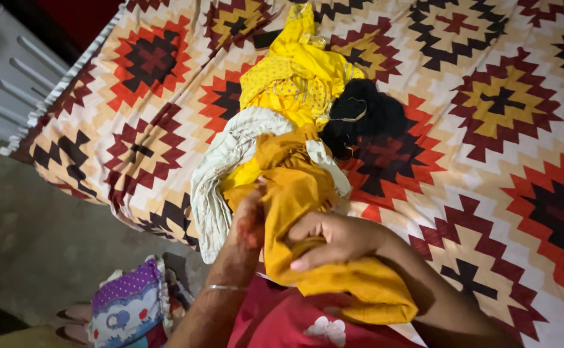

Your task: The person places items into a patterned pillowcase and folds a yellow garment by hand on a bed.

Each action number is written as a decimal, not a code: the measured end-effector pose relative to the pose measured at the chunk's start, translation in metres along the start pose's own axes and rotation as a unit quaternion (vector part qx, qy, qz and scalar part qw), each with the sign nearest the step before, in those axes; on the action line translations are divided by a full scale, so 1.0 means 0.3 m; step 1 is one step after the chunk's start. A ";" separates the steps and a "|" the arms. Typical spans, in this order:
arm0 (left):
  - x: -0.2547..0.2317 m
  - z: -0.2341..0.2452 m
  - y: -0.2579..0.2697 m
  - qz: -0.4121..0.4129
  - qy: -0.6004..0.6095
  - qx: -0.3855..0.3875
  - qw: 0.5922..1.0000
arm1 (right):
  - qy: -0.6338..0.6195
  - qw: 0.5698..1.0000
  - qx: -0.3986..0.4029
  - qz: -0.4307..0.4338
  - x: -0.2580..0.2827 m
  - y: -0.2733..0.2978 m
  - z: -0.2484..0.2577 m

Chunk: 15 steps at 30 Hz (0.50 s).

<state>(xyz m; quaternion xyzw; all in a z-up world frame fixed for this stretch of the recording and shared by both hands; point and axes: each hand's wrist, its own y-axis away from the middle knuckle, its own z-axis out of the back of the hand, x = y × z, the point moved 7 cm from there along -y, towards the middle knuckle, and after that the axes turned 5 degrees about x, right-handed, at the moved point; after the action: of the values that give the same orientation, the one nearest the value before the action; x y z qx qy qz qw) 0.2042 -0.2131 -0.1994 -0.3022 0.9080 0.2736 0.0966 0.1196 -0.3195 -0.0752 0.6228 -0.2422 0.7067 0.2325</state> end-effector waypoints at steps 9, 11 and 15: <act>-0.323 -0.217 0.128 -0.052 -0.003 0.037 0.998 | -0.027 0.901 -0.296 -0.315 -0.295 0.041 0.233; -0.296 -0.217 0.159 -0.056 -0.034 0.069 0.995 | -0.187 0.859 -0.417 -0.230 -0.316 0.051 0.277; 0.013 -0.184 0.178 0.055 -0.423 0.196 0.883 | -0.385 0.795 -0.465 -0.054 -0.287 0.025 0.310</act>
<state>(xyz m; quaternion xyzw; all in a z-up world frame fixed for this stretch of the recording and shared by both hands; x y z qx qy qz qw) 0.1685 -0.2099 -0.1315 -0.0824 0.8310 0.1969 0.5136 0.1963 -0.3863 -0.1510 0.6721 -0.5774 0.1969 0.4196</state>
